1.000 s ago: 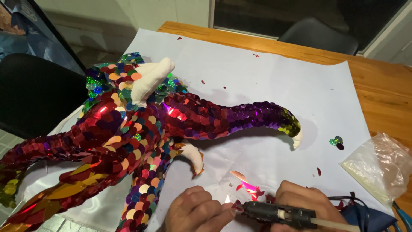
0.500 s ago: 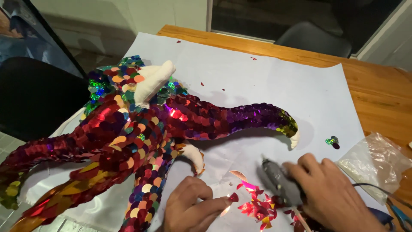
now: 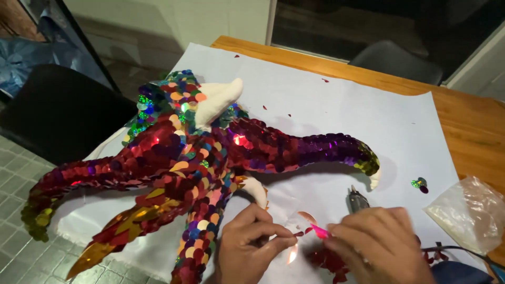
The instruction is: Decorating a fabric object by gluing individual sequins onto its surface using a hot glue gun
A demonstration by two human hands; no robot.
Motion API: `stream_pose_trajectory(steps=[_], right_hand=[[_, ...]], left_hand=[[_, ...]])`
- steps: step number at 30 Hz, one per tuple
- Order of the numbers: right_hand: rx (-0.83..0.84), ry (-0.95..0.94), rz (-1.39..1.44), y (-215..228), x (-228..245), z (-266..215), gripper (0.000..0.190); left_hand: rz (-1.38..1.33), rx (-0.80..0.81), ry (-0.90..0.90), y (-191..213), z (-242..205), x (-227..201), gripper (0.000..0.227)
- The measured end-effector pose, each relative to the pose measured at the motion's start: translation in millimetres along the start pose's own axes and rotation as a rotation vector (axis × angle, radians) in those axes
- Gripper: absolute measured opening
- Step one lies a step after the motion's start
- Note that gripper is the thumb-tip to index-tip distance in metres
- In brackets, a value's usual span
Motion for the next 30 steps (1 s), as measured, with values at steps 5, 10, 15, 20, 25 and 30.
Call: stream_pose_trajectory(steps=[5, 10, 15, 20, 25, 30], right_hand=[[-0.025, 0.155, 0.372, -4, 20, 38, 0.008], [0.046, 0.151, 0.474, -15, 20, 42, 0.009], [0.100, 0.048, 0.634, -16, 25, 48, 0.006], [0.191, -0.359, 0.669, -29, 11, 54, 0.016], [0.286, -1.225, 0.782, -70, 38, 94, 0.013], [0.242, -1.415, 0.956, -93, 64, 118, 0.015]], left_hand=[[-0.096, 0.015, 0.084, -2, -3, 6, 0.012], [-0.193, -0.025, 0.134, 0, -4, 3, 0.010], [-0.213, -0.038, 0.216, 1, -9, 8, 0.012], [0.023, -0.040, 0.096, 6, -27, 19, 0.053], [0.774, 0.140, -0.142, 4, -29, 49, 0.079], [0.843, 0.206, -0.123, 3, -28, 52, 0.068]])
Point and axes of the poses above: each hand's wrist, its own z-axis towards the middle knuckle, its own y-axis out of the back of the hand, x = y × z, the point moved 1 cm from there along z, towards the middle knuckle, and after that the axes turned 6 degrees about z, right-handed, at the moved point
